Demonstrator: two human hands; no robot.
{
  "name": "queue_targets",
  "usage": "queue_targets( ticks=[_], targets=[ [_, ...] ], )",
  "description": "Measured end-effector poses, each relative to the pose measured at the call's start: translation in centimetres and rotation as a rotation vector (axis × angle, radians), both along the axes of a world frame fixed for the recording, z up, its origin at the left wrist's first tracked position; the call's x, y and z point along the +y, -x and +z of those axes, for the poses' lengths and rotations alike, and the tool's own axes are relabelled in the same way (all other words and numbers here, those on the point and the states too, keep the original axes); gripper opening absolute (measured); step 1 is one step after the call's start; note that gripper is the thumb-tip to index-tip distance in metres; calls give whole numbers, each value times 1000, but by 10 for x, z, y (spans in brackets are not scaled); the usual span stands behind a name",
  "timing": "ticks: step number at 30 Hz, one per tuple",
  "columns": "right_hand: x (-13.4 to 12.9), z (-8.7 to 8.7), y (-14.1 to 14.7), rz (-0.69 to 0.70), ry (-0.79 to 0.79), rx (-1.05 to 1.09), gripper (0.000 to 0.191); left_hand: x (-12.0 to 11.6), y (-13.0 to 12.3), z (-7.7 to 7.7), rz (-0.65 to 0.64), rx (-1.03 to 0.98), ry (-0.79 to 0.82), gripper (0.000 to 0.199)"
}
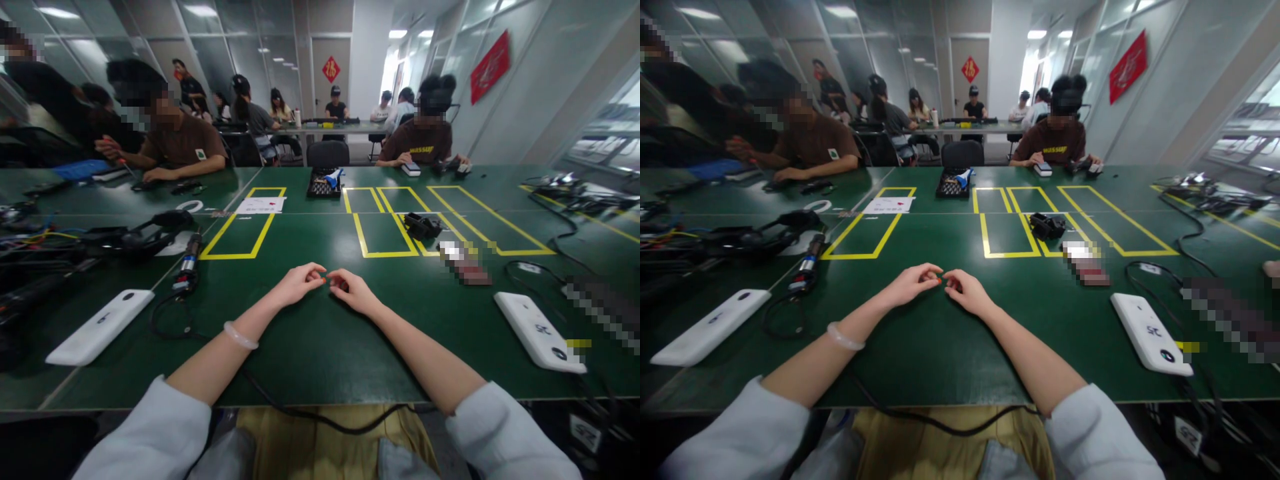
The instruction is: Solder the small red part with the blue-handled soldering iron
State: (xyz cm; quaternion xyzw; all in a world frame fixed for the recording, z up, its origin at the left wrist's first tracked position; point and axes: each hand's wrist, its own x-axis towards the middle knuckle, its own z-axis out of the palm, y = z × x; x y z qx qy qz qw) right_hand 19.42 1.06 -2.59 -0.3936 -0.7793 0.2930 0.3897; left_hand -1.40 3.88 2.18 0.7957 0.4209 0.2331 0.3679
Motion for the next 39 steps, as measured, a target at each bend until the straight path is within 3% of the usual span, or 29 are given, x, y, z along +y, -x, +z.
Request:
queue_targets(
  ticks=[4,8,13,21,28,31,35,37,39],
  targets=[
    [0,0,0,24,6,1,21,2,-19,-12,-55,-190,260,43],
    [1,-2,0,4,23,-23,12,0,-20,-20,-49,-207,341,39],
    [2,-2,-1,-72,108,7,18,-7,-15,-16,16,-160,93,29],
    [2,5,-2,-47,156,-12,33,-19,-19,-11,-48,-97,-143,20],
    [3,-3,-1,-23,206,208,24,-15,-14,-13,-3,-86,-129,24],
    [2,-2,0,5,194,191,19,-14,-12,-13,-19,-67,-103,27],
    [1,1,0,-11,188,147,16,-4,8,-3,-13,41,-164,35],
    [1,2,-1,-27,188,132,15,7,34,3,111,138,-274,41],
    [1,3,-1,-33,191,115,15,19,69,7,330,297,-398,45]
  ],
)
